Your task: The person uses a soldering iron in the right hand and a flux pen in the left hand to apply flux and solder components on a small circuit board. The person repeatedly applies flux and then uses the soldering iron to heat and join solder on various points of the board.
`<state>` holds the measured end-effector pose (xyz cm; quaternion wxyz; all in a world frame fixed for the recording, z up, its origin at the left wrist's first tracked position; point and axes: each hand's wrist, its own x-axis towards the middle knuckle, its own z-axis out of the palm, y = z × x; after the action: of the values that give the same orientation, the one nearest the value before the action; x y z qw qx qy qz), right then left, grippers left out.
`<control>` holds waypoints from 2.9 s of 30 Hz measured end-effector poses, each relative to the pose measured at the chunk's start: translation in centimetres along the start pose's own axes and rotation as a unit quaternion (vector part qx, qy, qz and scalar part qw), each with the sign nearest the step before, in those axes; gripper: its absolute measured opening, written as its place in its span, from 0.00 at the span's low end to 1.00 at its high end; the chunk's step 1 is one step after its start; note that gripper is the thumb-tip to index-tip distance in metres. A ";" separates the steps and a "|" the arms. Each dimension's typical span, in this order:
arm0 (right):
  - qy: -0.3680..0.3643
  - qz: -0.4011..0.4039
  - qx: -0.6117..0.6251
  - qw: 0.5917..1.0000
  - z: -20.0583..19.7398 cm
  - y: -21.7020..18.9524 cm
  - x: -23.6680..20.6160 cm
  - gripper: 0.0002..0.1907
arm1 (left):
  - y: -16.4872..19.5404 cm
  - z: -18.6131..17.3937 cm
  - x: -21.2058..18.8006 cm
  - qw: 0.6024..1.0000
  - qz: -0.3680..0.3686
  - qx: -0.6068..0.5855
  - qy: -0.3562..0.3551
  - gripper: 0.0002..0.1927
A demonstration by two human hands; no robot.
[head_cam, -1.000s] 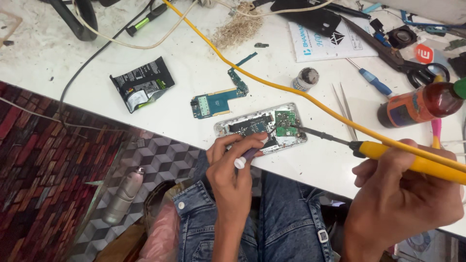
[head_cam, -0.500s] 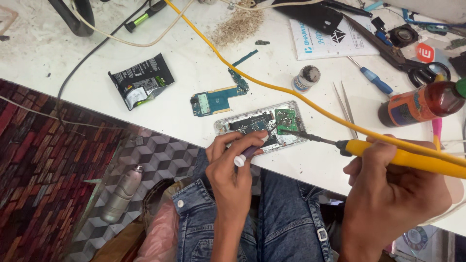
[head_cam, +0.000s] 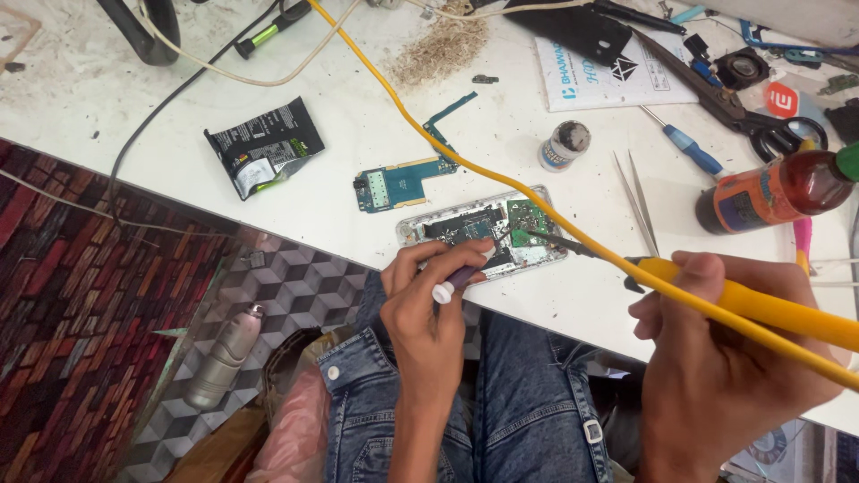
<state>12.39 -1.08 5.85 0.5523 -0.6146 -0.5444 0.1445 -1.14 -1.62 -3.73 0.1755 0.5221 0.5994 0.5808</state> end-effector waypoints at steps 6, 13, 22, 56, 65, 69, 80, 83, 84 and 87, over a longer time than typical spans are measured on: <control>-0.030 0.026 -0.033 0.999 -0.3 1.2 -0.3 0.08 | 0.0 0.1 0.0 1.000 -0.001 -0.001 -0.001 0.14; -0.083 0.028 -0.009 0.996 -1.4 2.6 -0.4 0.10 | 0.1 0.0 0.0 1.000 -0.004 -0.004 -0.003 0.15; -0.061 0.028 0.013 0.998 -1.5 2.0 0.1 0.11 | 0.1 0.1 0.1 1.000 -0.007 -0.001 -0.001 0.14; -0.049 0.050 0.087 0.994 -1.9 3.6 1.9 0.07 | 0.5 -0.1 0.3 1.000 0.009 0.023 -0.006 0.09; -0.059 0.063 0.066 0.994 -1.7 3.8 1.9 0.07 | 0.2 0.1 0.1 0.999 0.000 0.031 0.019 0.05; -0.055 0.057 0.067 0.995 -1.7 3.9 1.6 0.08 | -0.1 0.3 -0.1 0.999 -0.011 0.018 0.030 0.05; -0.031 0.072 0.063 0.995 -1.4 3.2 2.0 0.09 | -0.4 0.1 -0.2 1.000 -0.004 -0.006 0.027 0.08; -0.032 0.080 0.056 0.995 -1.5 3.2 2.1 0.09 | -0.5 0.2 -0.1 1.000 -0.003 -0.002 0.029 0.09; -0.032 0.085 0.056 0.994 -1.5 3.2 2.1 0.09 | -0.5 0.2 -0.1 1.000 -0.005 -0.001 0.030 0.10; -0.029 0.081 0.091 0.992 -1.8 3.3 2.1 0.10 | -0.2 0.3 -0.2 0.999 -0.002 0.005 0.035 0.10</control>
<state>16.27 0.37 4.65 0.5765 -0.5991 -0.4934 0.2553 -0.90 -1.58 -4.12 0.1531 0.5011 0.6090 0.5954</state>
